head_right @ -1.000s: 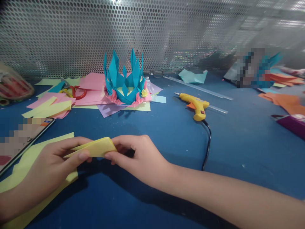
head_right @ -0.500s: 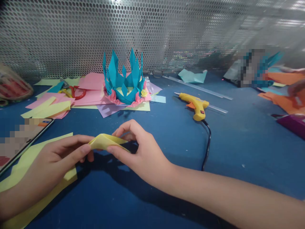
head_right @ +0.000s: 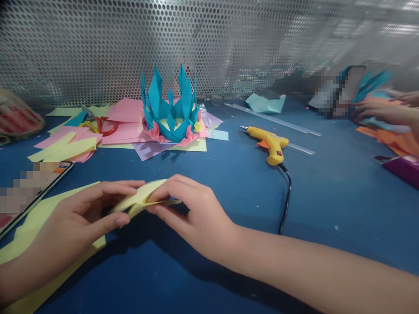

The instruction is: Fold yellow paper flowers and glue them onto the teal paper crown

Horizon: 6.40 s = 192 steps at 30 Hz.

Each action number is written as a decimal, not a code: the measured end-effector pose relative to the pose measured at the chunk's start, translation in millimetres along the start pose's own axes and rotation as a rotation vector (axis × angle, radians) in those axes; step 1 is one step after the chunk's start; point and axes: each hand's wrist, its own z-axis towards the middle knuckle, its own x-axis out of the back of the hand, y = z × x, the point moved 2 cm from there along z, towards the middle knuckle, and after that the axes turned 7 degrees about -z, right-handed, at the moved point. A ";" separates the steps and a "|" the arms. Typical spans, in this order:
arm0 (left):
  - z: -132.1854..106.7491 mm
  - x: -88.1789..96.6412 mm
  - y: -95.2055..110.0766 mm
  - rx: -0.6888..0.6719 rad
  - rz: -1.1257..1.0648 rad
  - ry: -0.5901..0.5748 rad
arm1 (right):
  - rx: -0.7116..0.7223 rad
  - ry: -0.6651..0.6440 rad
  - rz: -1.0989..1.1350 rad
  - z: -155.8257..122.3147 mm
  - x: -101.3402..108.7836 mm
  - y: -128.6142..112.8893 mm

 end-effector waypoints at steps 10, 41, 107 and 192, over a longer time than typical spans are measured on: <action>-2.0 1.4 4.5 -0.129 0.181 0.005 | -0.036 -0.041 -0.032 1.6 -1.7 -3.9; -6.3 -9.8 7.4 -0.076 0.182 -0.193 | -0.119 -0.166 -0.063 -1.0 -7.6 -7.5; -5.8 -10.5 4.6 -0.061 0.276 -0.327 | -0.051 -0.046 0.228 0.7 -5.8 -10.4; -7.1 -7.5 4.6 -0.047 0.314 -0.214 | -0.505 -0.260 0.316 1.8 -9.6 -0.1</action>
